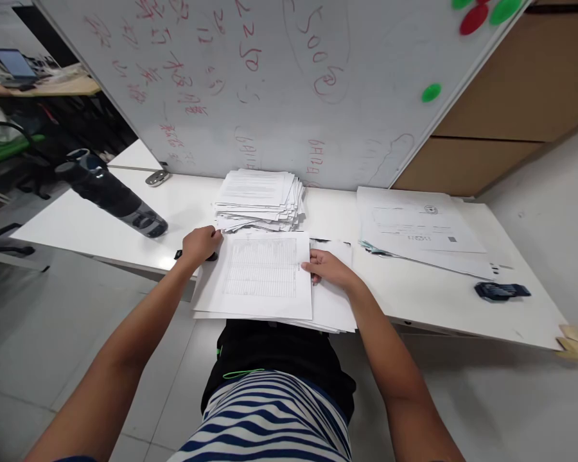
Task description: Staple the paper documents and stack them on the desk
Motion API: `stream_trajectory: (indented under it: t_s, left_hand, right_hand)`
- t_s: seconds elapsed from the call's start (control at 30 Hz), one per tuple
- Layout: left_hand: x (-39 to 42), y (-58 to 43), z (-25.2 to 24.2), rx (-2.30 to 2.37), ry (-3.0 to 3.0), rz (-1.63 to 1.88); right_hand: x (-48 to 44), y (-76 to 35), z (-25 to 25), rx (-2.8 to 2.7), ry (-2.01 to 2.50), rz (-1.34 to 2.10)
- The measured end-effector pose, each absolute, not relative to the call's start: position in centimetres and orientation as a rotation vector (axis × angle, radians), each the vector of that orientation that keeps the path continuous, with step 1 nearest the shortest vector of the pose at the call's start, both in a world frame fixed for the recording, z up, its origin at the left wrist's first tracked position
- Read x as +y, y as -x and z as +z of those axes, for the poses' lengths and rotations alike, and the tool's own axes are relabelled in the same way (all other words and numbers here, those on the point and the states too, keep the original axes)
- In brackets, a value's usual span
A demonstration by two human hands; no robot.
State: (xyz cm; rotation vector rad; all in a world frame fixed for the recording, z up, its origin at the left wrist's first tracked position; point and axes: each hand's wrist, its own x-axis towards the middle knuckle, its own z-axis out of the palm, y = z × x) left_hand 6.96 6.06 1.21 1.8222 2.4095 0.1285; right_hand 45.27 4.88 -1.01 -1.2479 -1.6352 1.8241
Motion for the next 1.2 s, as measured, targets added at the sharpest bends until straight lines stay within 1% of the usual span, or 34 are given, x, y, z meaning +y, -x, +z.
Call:
stream_trajectory:
  t_s: [0.13, 0.3, 0.4, 0.53, 0.63, 0.8, 0.9, 1.0, 1.1, 1.2]
  left_hand:
    - [6.0, -6.7, 1.0, 2.418, -1.826, 0.221]
    - [5.7, -6.4, 1.2, 2.406, -1.770, 0.437]
    - [5.2, -6.1, 1.7, 2.331, -1.711, 0.672]
    - [4.4, -5.2, 2.3, 2.149, -1.594, 1.129]
    - [3.6, -3.8, 1.9, 2.105, -1.494, 1.328]
    - [2.1, -1.7, -0.3, 2.020, -1.306, 1.413]
    - [1.2, -1.5, -1.5, 2.110, -1.342, 1.368]
    - [0.9, -1.7, -2.0, 2.215, -1.353, 1.349]
    - [1.0, -1.8, -2.1, 2.230, -1.321, 1.369]
    - [1.0, -1.8, -2.1, 2.214, -1.287, 1.402]
  right_hand:
    - [5.0, -45.2, -1.1, -1.638, 1.223, 1.817]
    - [5.1, -45.1, -1.1, -1.631, 1.217, 1.818]
    - [5.1, -45.0, -1.0, -1.626, 1.203, 1.815]
    - [4.9, -44.9, -0.8, -1.615, 1.185, 1.815]
    - [4.9, -44.8, -0.9, -1.618, 1.177, 1.807]
    - [5.1, -44.8, -1.4, -1.602, 1.207, 1.795]
    - [4.6, -44.4, -0.8, -1.571, 1.269, 1.756]
    - [2.8, -43.3, 0.6, -1.591, 1.353, 1.622]
    - [0.3, -41.9, 1.9, -1.623, 1.219, 1.594]
    - [-1.9, -40.6, 2.4, -1.613, 1.180, 1.668]
